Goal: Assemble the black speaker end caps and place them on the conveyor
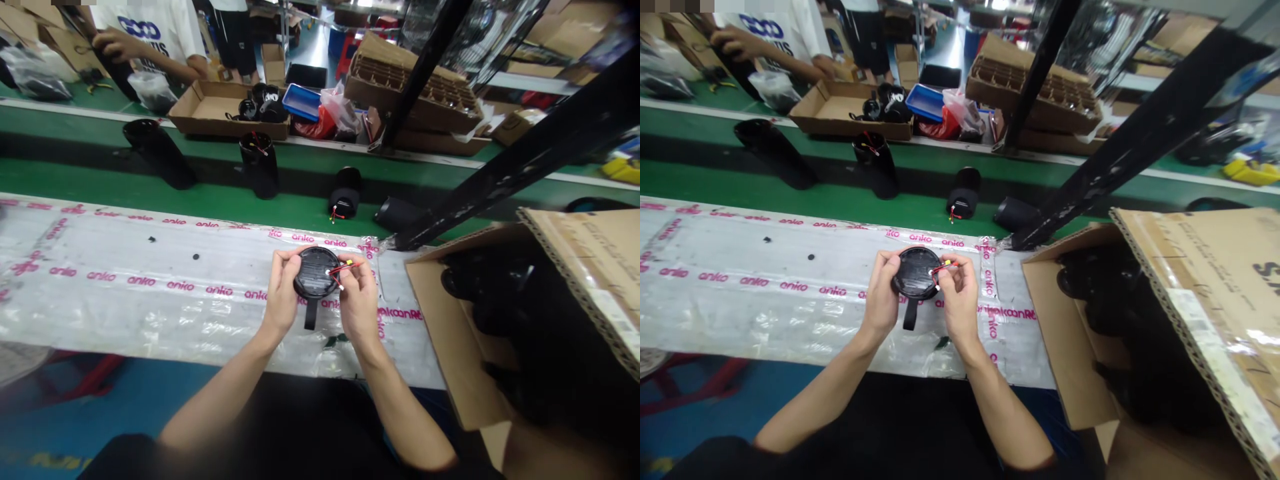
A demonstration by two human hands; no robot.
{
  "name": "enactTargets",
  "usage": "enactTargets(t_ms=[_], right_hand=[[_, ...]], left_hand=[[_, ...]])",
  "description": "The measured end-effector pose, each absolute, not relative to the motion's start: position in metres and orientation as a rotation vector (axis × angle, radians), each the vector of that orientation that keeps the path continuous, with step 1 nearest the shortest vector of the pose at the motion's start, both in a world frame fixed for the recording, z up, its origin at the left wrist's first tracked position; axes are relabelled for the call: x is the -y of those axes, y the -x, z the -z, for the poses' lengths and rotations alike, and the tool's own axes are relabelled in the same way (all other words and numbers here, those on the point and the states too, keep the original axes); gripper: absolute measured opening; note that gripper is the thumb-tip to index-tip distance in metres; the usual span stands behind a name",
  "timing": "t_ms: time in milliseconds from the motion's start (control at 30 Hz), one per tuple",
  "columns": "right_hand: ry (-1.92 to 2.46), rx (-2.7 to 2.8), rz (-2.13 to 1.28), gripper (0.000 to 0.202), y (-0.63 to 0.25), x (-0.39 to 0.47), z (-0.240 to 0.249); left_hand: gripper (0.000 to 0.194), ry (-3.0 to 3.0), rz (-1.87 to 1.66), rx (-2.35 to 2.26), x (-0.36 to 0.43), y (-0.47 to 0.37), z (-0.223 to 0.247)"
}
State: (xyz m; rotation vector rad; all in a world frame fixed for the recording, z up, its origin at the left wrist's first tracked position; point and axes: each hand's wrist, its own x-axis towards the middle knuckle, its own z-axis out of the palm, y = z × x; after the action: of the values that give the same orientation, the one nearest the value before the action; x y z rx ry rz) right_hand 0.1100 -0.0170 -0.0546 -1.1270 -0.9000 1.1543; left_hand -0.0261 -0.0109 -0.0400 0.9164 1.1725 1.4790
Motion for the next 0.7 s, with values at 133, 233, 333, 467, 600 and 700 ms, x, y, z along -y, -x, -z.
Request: enactTargets(t_ms=[133, 233, 333, 467, 600, 700], right_hand=[[1.094, 0.908, -1.199, 0.038, -0.113, 0.017, 0.054], [1.115, 0.897, -1.152, 0.039, -0.112, 0.017, 0.053], [1.125, 0.858, -1.127, 0.039, -0.110, 0.016, 0.053], [1.151, 0.826, -1.127, 0.038, -0.107, 0.016, 0.051], [1.183, 0.860, -0.993, 0.026, -0.101, 0.018, 0.040], [1.229, 0.944, -0.852, 0.020, -0.099, 0.023, 0.030]], left_hand=[[0.032, -1.009, -1.478, -1.221, 0.005, 0.029, 0.041], [0.031, -1.034, -1.512, -1.197, 0.005, 0.025, 0.039], [0.029, -1.015, -1.500, -1.170, 0.004, 0.024, 0.038], [0.026, -0.989, -1.515, -1.114, 0.000, 0.029, 0.045], [0.030, -1.068, -1.704, -1.147, 0.005, 0.029, 0.051], [0.028, -1.272, -1.682, -1.195, 0.012, 0.032, 0.050]])
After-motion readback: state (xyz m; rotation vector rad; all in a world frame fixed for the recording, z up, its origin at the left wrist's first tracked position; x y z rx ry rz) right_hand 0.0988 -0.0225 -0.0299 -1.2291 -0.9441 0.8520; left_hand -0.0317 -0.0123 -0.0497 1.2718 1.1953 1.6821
